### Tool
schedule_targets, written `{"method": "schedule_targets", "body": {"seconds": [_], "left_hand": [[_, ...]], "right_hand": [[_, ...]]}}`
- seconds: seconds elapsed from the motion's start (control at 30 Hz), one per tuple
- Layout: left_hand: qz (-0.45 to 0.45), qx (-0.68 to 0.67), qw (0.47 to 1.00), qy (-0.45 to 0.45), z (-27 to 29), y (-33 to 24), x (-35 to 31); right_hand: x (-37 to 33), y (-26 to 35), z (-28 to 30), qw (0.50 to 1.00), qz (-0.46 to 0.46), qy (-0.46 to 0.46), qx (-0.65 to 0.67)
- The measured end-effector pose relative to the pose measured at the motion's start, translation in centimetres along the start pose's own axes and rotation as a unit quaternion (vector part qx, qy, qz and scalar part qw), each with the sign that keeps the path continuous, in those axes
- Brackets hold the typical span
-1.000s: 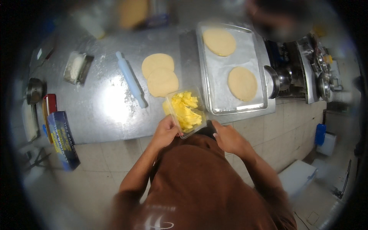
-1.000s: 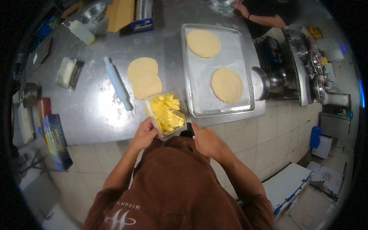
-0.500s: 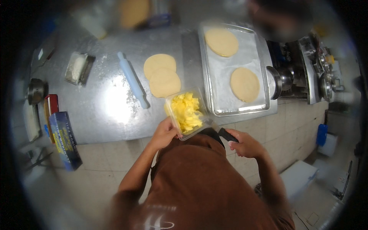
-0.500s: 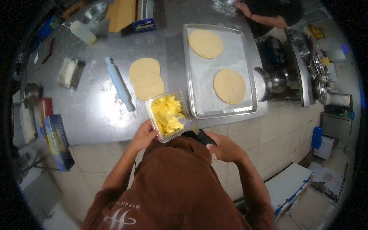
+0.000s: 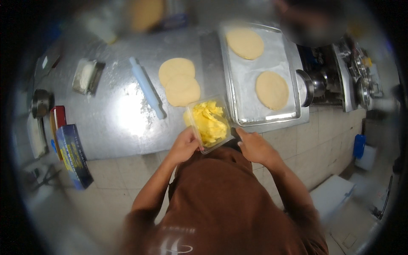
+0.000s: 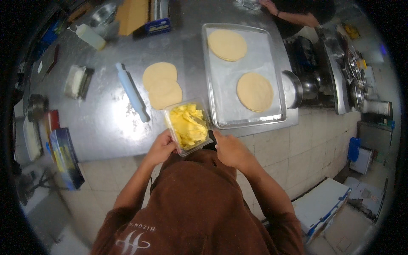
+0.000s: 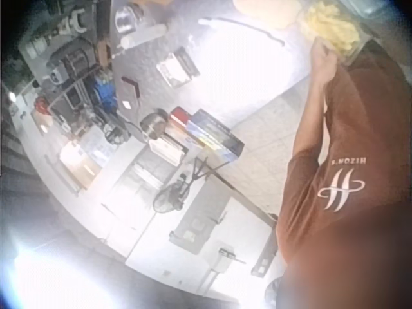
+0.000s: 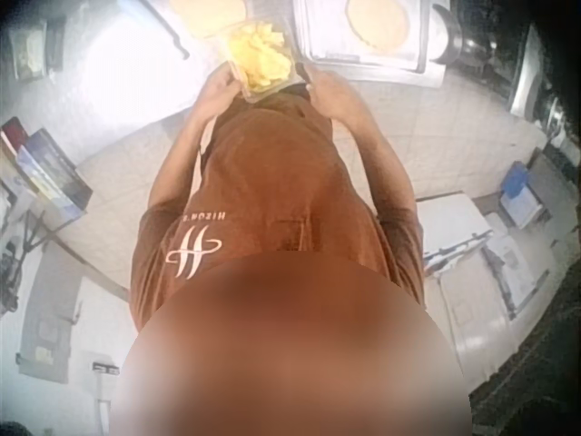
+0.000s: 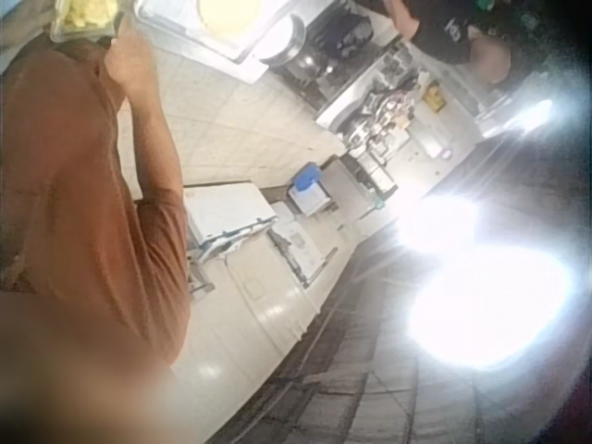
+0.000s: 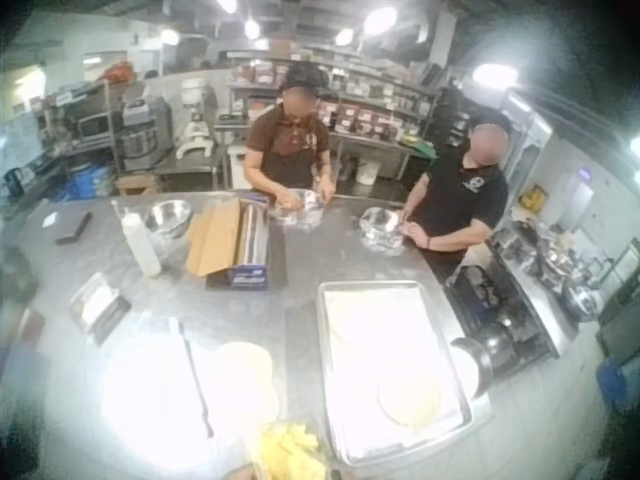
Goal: The person spreads a yellow filling onto two round dough discs on a metal tray using a spatula, then places additional dough discs on top to form two layered pies. The tray is carried to a storage shelf and placed among other baked goods.
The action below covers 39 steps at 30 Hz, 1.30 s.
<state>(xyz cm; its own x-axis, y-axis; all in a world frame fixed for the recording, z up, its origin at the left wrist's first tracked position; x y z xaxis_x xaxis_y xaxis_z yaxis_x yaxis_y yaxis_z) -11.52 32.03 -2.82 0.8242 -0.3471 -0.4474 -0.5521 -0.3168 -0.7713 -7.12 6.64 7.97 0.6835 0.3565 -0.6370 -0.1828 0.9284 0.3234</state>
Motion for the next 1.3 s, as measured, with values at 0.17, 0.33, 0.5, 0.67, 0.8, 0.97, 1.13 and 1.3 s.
{"method": "schedule_targets", "body": {"seconds": [0.17, 0.33, 0.5, 0.67, 0.8, 0.97, 1.13, 1.3], "left_hand": [[0.015, -0.012, 1.0, -0.013, -0.3, 0.2, -0.1], [0.028, -0.018, 0.999, -0.023, -0.9, -0.3, -0.3], [0.011, -0.006, 0.999, -0.033, -0.2, 0.7, -0.1], [0.037, 0.045, 0.998, -0.019, 1.9, 2.6, -1.0], [-0.005, -0.026, 1.0, -0.014, -1.3, 1.8, -1.9], [-0.006, 0.2, 0.98, 0.022, -6.4, -1.0, -0.2], [-0.03, 0.323, 0.945, 0.032, -6.3, -2.2, 1.1], [-0.042, 0.387, 0.92, 0.03, -7.7, -4.3, 0.3]], "right_hand": [[-0.7, -0.8, -0.7, 0.999, 0.014, 0.018, 0.042], [-2.2, -1.5, -1.3, 0.992, 0.016, 0.027, 0.123], [-3.9, -3.3, -2.1, 0.95, 0.005, 0.088, 0.3], [-6.8, -6.1, -4.3, 0.854, -0.005, 0.17, 0.493], [-10.5, -7.1, -5.7, 0.85, 0.064, 0.049, 0.521], [-16.7, -9.0, -7.6, 0.834, 0.001, -0.104, 0.542], [-21.4, -10.9, -10.5, 0.838, -0.068, -0.238, 0.486], [-22.6, -11.1, -12.1, 0.816, -0.08, -0.352, 0.451]]}}
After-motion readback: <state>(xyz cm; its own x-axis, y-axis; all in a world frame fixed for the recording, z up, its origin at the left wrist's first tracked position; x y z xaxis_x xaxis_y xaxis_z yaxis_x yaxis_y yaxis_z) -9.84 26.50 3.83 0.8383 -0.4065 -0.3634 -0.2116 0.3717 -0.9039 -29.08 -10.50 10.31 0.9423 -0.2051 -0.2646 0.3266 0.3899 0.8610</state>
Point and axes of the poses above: each hand's wrist, its own x-axis towards the middle knuckle, its own z-axis out of the back of the hand, y = z × x, the point moved 1 cm from there along x, towards the middle knuckle, and after that the axes turned 10 degrees about -x, right-handed, at the moved point
